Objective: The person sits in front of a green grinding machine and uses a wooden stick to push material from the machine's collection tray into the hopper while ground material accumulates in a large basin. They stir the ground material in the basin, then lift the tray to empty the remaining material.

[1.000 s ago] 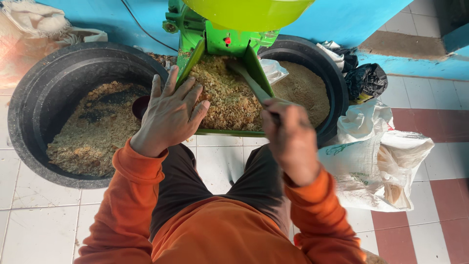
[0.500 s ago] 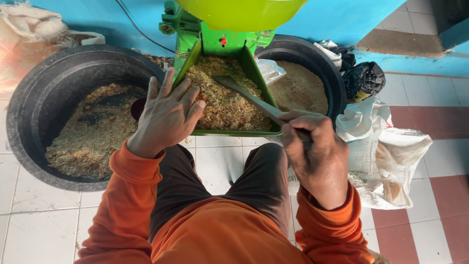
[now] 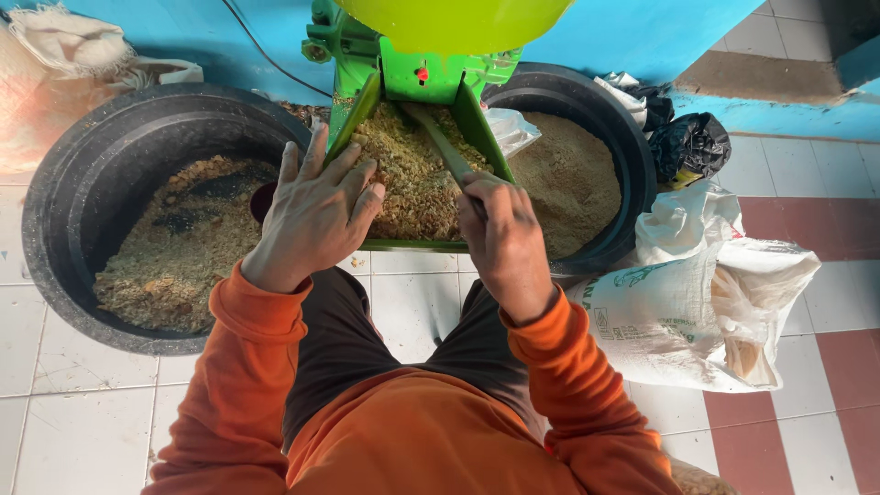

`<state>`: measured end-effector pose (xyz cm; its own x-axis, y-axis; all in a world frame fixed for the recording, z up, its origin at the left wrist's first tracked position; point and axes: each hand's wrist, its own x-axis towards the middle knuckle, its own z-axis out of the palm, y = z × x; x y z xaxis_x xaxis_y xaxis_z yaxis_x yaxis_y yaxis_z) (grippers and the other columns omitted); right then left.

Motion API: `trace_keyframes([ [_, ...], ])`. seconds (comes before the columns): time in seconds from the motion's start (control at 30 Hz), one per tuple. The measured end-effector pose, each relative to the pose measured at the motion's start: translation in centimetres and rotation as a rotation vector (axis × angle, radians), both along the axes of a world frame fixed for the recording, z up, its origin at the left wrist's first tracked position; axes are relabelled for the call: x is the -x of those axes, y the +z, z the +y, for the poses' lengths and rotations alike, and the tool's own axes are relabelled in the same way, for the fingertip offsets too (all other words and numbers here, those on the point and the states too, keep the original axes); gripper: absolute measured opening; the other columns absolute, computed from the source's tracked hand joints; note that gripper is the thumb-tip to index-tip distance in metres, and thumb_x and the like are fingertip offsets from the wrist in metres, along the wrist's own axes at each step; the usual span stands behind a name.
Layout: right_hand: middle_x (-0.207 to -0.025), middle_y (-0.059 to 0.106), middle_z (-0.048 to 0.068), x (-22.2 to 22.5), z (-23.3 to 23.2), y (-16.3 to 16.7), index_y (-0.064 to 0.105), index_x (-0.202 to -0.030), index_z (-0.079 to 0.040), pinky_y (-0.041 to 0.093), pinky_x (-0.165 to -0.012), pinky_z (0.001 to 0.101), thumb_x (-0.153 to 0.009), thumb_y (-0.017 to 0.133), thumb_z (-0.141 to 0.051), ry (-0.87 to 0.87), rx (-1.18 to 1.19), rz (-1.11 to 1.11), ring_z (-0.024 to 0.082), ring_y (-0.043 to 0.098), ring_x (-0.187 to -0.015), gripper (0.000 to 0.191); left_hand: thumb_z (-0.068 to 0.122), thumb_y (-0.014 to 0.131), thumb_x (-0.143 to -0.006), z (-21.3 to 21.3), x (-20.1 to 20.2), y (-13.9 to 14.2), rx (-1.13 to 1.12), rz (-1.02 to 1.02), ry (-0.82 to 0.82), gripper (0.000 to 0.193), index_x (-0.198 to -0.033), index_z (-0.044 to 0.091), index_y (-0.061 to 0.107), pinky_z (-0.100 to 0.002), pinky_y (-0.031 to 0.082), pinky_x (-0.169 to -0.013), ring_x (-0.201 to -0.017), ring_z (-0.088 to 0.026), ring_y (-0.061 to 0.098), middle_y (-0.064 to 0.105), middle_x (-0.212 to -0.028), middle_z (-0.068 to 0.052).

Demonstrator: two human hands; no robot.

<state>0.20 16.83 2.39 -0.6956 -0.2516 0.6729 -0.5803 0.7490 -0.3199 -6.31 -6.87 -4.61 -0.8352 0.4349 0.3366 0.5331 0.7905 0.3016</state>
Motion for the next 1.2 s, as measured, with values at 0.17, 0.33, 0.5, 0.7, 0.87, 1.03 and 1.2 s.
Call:
trace_keyframes([
  [0.17,-0.116,0.071,0.013,-3.1,3.9,0.7,0.056,-0.114,-0.003,0.06,-0.084,0.0345,-0.102,0.07,-0.002,-0.147,-0.011,-0.021,0.027,0.074,-0.099,0.018,0.041,0.036,-0.11,0.0,1.4,-0.1,0.246,0.07,-0.097,0.053,-0.134,0.006,0.066,-0.075,0.019,-0.112,-0.148,-0.053,0.027,0.056,-0.147,-0.022],
  [0.33,-0.12,0.074,0.011,-7.1,7.0,6.5,0.052,-0.117,-0.004,0.062,-0.079,0.0273,-0.109,0.063,-0.01,-0.111,0.234,-0.269,0.013,0.074,-0.092,0.016,0.044,0.04,-0.108,2.1,5.7,0.3,0.138,-0.087,-0.216,0.055,-0.127,0.0,0.066,-0.077,0.014,-0.11,-0.145,-0.052,0.023,0.058,-0.139,-0.019],
  [0.5,-0.121,0.071,0.013,-5.4,4.6,9.3,0.053,-0.119,-0.003,0.06,-0.086,0.0302,-0.106,0.062,-0.009,0.065,0.13,-0.282,0.017,0.073,-0.1,0.017,0.033,0.045,-0.109,1.6,4.8,1.1,0.427,-0.131,-0.174,0.039,-0.112,0.006,0.072,-0.07,0.016,-0.125,-0.153,-0.043,0.03,0.063,-0.129,-0.012],
  [0.7,-0.119,0.071,0.012,-2.9,2.2,5.1,0.053,-0.114,-0.002,0.06,-0.086,0.0341,-0.104,0.069,-0.002,0.032,0.078,-0.143,0.026,0.074,-0.102,0.019,0.028,0.052,-0.108,0.7,0.3,1.1,-0.081,0.213,-0.057,0.036,-0.117,-0.002,0.071,-0.065,0.027,-0.122,-0.146,-0.048,0.043,0.066,-0.131,-0.02],
  [0.87,-0.117,0.07,0.014,-2.8,1.2,2.8,0.055,-0.113,-0.001,0.058,-0.088,0.0378,-0.097,0.072,0.002,0.038,0.095,-0.097,0.033,0.071,-0.102,0.024,0.026,0.053,-0.107,0.7,0.1,1.2,-0.118,0.113,-0.024,0.036,-0.116,-0.003,0.073,-0.065,0.03,-0.119,-0.141,-0.049,0.045,0.067,-0.127,-0.019],
  [1.03,-0.12,0.069,0.015,-2.3,0.5,1.8,0.055,-0.113,0.001,0.057,-0.089,0.0387,-0.096,0.072,0.004,0.008,0.041,-0.036,0.031,0.071,-0.101,0.024,0.026,0.054,-0.106,0.8,0.0,1.2,-0.093,0.145,-0.025,0.034,-0.114,-0.001,0.072,-0.065,0.031,-0.116,-0.139,-0.05,0.046,0.068,-0.125,-0.018],
  [1.2,-0.116,0.072,0.015,-1.6,-0.1,1.0,0.055,-0.108,0.001,0.057,-0.087,0.038,-0.094,0.074,0.004,-0.023,0.016,-0.053,0.03,0.07,-0.097,0.024,0.026,0.053,-0.105,0.8,0.2,1.3,-0.071,0.118,-0.015,0.033,-0.113,-0.001,0.072,-0.064,0.032,-0.116,-0.138,-0.049,0.047,0.068,-0.123,-0.017],
])
